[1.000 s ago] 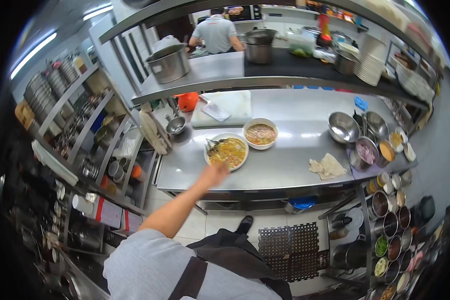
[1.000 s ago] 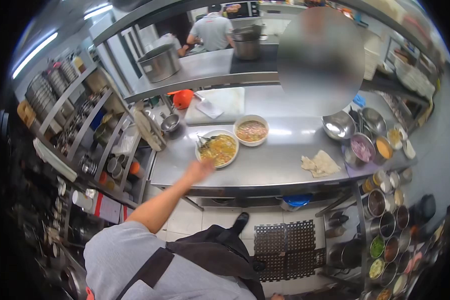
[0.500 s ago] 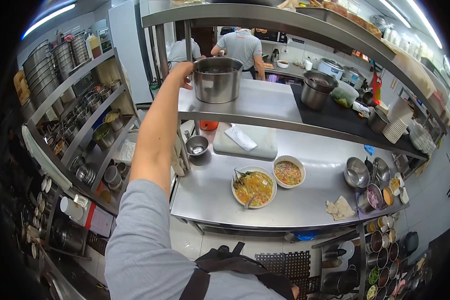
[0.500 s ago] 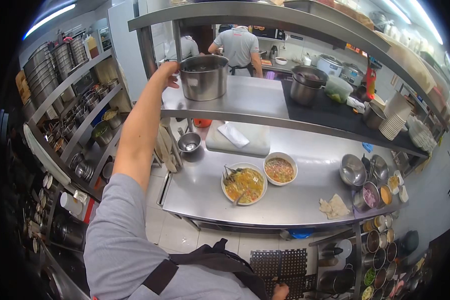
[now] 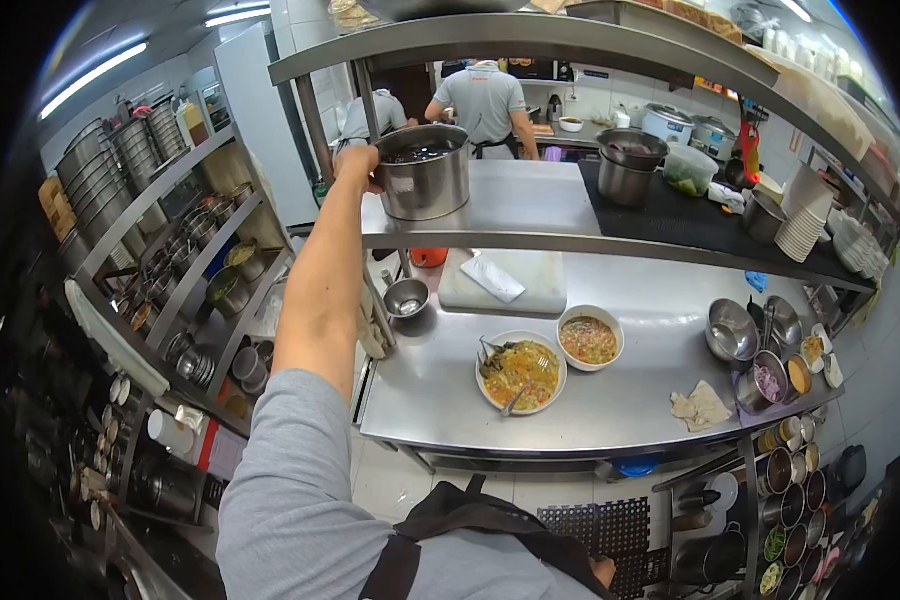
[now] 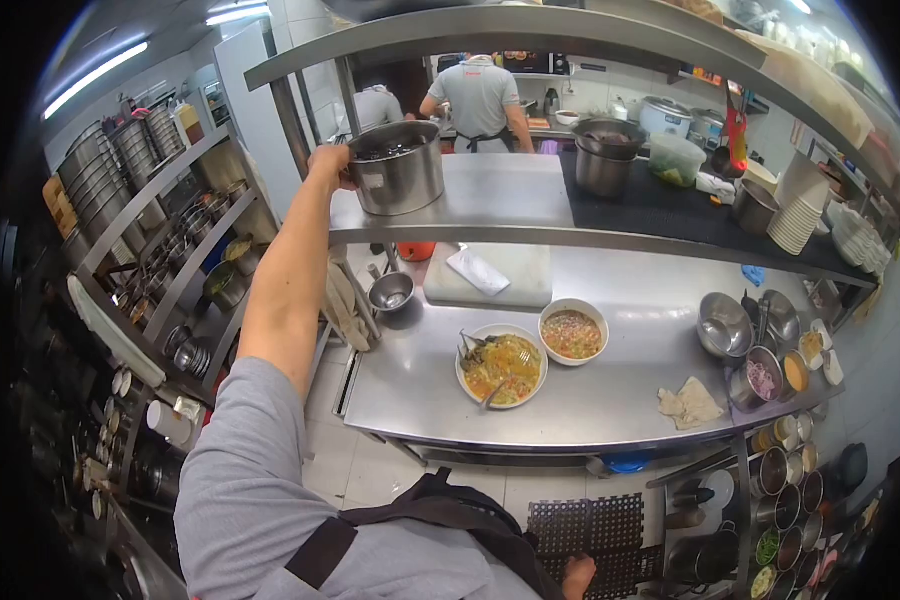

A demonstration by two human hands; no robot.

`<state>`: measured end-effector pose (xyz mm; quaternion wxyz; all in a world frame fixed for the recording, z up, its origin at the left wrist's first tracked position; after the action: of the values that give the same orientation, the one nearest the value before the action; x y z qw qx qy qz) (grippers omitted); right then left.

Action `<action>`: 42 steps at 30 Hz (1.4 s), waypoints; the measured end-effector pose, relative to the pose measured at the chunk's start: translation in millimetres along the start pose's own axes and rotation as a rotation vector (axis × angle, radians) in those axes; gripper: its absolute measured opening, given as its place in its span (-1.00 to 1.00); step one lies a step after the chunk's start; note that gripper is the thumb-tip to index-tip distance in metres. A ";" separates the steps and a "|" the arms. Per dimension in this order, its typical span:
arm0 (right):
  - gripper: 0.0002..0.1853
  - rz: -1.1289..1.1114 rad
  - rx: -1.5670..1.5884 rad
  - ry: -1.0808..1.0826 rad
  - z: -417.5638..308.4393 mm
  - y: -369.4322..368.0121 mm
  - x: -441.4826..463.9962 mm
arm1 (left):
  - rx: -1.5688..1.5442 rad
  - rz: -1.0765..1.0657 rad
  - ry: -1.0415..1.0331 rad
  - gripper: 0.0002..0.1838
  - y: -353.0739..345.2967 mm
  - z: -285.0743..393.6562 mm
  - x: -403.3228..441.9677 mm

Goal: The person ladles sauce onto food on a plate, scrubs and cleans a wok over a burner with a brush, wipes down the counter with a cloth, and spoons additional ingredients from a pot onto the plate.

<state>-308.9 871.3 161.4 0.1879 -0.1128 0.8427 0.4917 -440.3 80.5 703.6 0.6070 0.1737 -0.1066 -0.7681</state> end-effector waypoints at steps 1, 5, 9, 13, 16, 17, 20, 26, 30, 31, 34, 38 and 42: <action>-0.81 -0.007 -0.059 -0.039 7.8 -0.6 5.3 | -0.017 -0.008 0.012 -0.68 10.4 0.0 -20.9; -0.77 -0.093 -0.160 -0.055 19.2 11.0 15.9 | -0.102 0.013 -0.001 -0.75 41.4 -16.5 -48.4; -0.80 -0.045 -0.207 0.289 31.4 27.1 39.9 | -0.185 -0.019 -0.015 -0.83 81.7 -41.8 -78.8; -0.76 -0.019 -0.226 0.631 48.4 7.3 117.2 | -0.189 0.011 -0.039 -0.91 125.7 -73.3 -122.9; -0.71 -0.159 -0.285 0.615 55.3 -20.4 193.4 | -0.163 0.046 -0.043 -0.91 152.6 -100.5 -163.8; -0.69 -0.093 -0.441 0.788 55.7 -27.6 213.8 | -0.148 0.034 -0.026 -0.91 162.4 -114.5 -167.3; -0.75 -0.108 -0.270 0.799 -34.5 20.4 183.2 | -0.131 0.057 0.027 -0.93 175.9 -157.9 -189.6; -0.73 -0.279 -0.117 0.718 -89.1 4.4 168.3 | 0.121 0.168 -0.032 -0.95 173.7 -270.4 -194.2; -0.77 -0.339 0.171 0.841 -175.2 31.3 89.1 | 0.036 0.159 0.164 -0.92 136.2 -321.9 -202.5; -0.78 -0.399 0.305 0.879 -201.5 40.6 69.5 | 0.070 0.180 0.156 -0.92 127.6 -335.8 -198.0; -0.76 -0.475 0.463 0.962 -268.0 51.4 39.5 | 0.093 0.184 0.151 -0.90 103.0 -386.9 -168.5; -0.56 -0.440 0.537 1.154 -384.1 54.6 14.1 | 0.072 0.143 0.171 -0.87 63.5 -408.7 -145.0; -0.40 -0.286 0.311 1.372 -489.7 17.4 17.9 | 0.100 0.084 0.177 -0.86 24.5 -434.5 -102.9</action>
<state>-432.3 453.2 385.8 -0.3079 -0.4775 0.8082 0.1548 -225.3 194.8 328.5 0.6364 0.2663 -0.0980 -0.7173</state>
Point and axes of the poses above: each hand's wrist, its own x-axis towards the middle knuckle, its own y-axis out of the back of the hand, z = x × y, the point moved 1 cm from there along x, towards the middle knuckle, and after that the axes turned 11 degrees about y, right-handed, at the moved point
